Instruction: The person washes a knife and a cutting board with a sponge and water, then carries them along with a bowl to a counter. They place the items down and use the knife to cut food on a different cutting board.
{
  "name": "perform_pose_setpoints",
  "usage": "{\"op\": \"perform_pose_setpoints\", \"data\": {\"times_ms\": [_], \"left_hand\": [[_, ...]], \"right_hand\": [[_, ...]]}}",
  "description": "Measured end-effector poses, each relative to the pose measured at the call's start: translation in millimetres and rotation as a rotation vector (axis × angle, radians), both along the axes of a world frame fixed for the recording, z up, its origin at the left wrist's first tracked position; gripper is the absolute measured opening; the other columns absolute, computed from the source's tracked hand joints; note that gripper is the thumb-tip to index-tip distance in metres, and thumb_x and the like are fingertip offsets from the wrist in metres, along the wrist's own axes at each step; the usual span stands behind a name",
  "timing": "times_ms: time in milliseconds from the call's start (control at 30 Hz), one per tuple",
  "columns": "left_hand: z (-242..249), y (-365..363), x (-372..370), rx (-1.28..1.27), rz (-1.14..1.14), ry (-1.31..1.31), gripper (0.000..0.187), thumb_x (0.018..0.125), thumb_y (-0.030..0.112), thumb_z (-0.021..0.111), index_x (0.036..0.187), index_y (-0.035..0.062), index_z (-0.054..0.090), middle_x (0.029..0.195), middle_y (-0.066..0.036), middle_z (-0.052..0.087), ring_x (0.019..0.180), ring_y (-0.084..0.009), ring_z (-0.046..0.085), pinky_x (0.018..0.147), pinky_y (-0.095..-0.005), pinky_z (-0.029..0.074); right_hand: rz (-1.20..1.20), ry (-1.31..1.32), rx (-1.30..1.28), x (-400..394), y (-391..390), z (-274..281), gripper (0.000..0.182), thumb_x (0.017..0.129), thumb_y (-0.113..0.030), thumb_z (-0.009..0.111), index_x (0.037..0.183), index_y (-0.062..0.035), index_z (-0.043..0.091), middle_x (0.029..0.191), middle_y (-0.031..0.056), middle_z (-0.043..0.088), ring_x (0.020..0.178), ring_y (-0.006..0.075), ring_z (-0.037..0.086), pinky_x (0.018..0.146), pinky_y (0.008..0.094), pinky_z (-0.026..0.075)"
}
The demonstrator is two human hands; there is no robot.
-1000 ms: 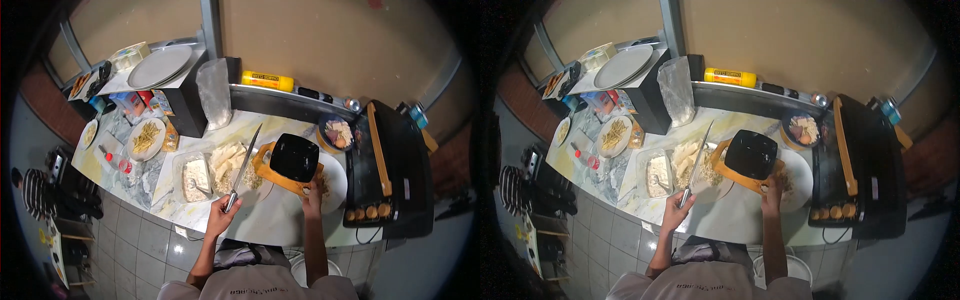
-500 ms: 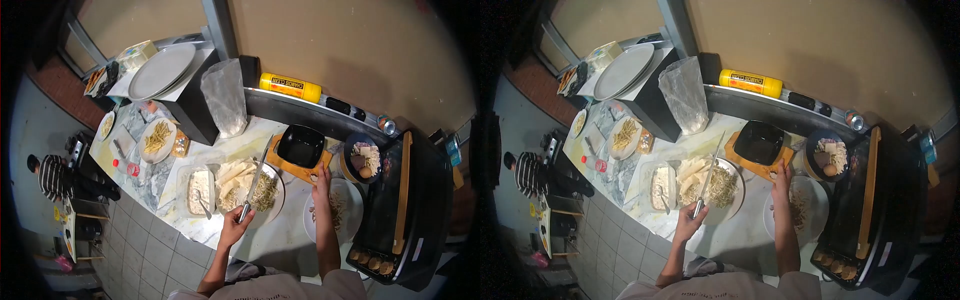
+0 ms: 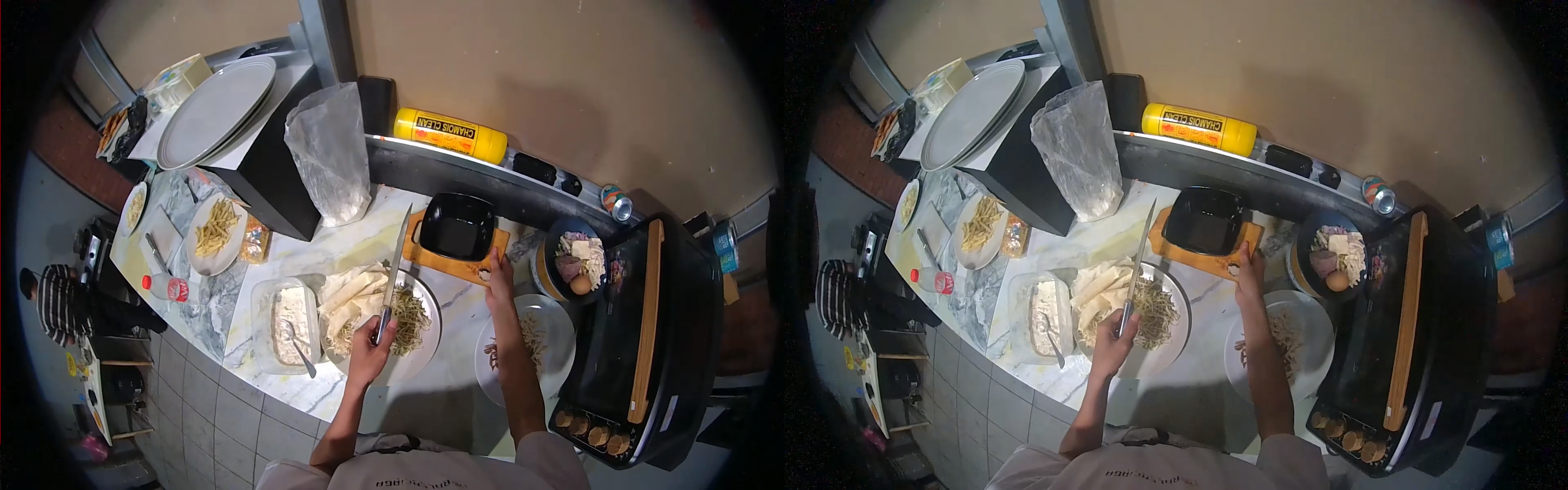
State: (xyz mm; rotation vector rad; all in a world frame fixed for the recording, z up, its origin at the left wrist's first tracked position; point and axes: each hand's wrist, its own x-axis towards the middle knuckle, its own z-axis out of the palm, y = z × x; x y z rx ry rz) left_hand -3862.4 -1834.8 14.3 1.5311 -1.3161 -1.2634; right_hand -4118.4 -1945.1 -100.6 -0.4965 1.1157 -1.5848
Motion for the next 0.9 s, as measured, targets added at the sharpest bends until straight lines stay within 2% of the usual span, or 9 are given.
{"op": "perform_pose_setpoints", "data": {"times_ms": [133,200,300,333,400,500,633,700,900], "left_hand": [[-2.5,-3.5,-6.0,-0.003,0.038,0.044,0.033,0.091,0.028,0.049,0.069,0.0033,0.048,0.055,0.005,0.037,0.051,-0.0039,0.031,0.045,-0.0218,0.025],[-1.1,-4.6,-5.8,-0.013,0.047,0.062,0.033,0.092,0.029,0.047,0.071,0.0031,0.048,0.055,0.005,0.037,0.051,-0.0041,0.032,0.045,-0.0218,0.026],[4.5,-4.0,-4.7,0.024,0.029,0.080,0.033,0.093,0.029,0.044,0.074,0.0030,0.049,0.054,0.004,0.039,0.049,-0.0044,0.034,0.044,-0.0216,0.028],[7.0,-3.3,-5.6,0.028,0.023,0.086,0.032,0.093,0.029,0.043,0.076,0.0027,0.050,0.054,0.004,0.039,0.049,-0.0044,0.035,0.044,-0.0216,0.028],[6.4,-20.0,2.2,0.031,0.013,0.095,0.032,0.093,0.029,0.043,0.078,0.0024,0.050,0.054,0.004,0.039,0.048,-0.0043,0.036,0.044,-0.0216,0.029],[1.9,-25.7,6.0,0.002,-0.010,0.027,0.031,0.093,0.028,0.043,0.082,0.0015,0.052,0.054,0.004,0.039,0.048,-0.0042,0.037,0.043,-0.0215,0.029],[9.2,-28.6,2.0,-0.044,-0.026,0.050,0.031,0.093,0.029,0.042,0.088,0.0007,0.053,0.055,0.004,0.039,0.048,-0.0045,0.036,0.044,-0.0214,0.030],[14.1,-32.4,-0.1,-0.053,-0.039,0.033,0.031,0.093,0.029,0.042,0.090,0.0004,0.053,0.056,0.004,0.039,0.049,-0.0046,0.036,0.044,-0.0213,0.030],[11.6,-43.3,-11.0,-0.044,-0.094,0.204,0.033,0.094,0.030,0.041,0.091,-0.0009,0.052,0.061,0.002,0.041,0.054,-0.0056,0.039,0.048,-0.0222,0.033]], "right_hand": [[-0.024,0.086,0.064,-4.3,-7.8,-10.4,0.031,0.090,-0.031,0.049,0.109,-0.0065,0.053,0.103,0.0032,0.056,0.093,0.0117,0.053,0.082,0.0258,0.044],[-0.024,0.473,0.173,-5.0,-11.0,-14.1,0.031,0.091,-0.032,0.047,0.102,-0.0038,0.053,0.095,0.0032,0.058,0.082,0.0124,0.054,0.078,0.0266,0.044],[0.105,0.511,0.379,2.5,1.5,49.7,0.034,0.090,-0.033,0.046,0.088,-0.0003,0.054,0.079,0.0064,0.057,0.069,0.0155,0.053,0.068,0.0299,0.044],[0.100,0.506,0.382,1.0,0.6,43.0,0.034,0.090,-0.033,0.046,0.088,-0.0003,0.054,0.079,0.0064,0.057,0.069,0.0155,0.053,0.068,0.0299,0.044],[0.057,0.955,0.256,4.7,-19.9,28.9,0.037,0.088,-0.033,0.050,0.076,0.0023,0.052,0.064,0.0101,0.053,0.060,0.0197,0.052,0.060,0.0334,0.041],[0.032,0.981,0.245,7.4,-24.8,27.8,0.033,0.087,-0.026,0.052,0.072,0.0036,0.052,0.062,0.0130,0.052,0.060,0.0218,0.052,0.057,0.0345,0.040],[0.031,1.024,0.150,8.1,-27.9,18.7,0.028,0.085,-0.022,0.054,0.076,0.0045,0.055,0.063,0.0131,0.055,0.062,0.0220,0.054,0.058,0.0340,0.041],[0.091,0.946,0.181,11.7,-23.9,31.8,0.027,0.078,-0.017,0.056,0.090,0.0066,0.056,0.085,0.0233,0.059,0.085,0.0374,0.057,0.073,0.0402,0.044],[-0.163,1.081,0.098,19.9,-5.6,54.2,0.032,0.079,-0.017,0.057,0.102,0.0039,0.052,0.085,0.0178,0.060,0.080,0.0264,0.059,0.074,0.0335,0.047]]}}
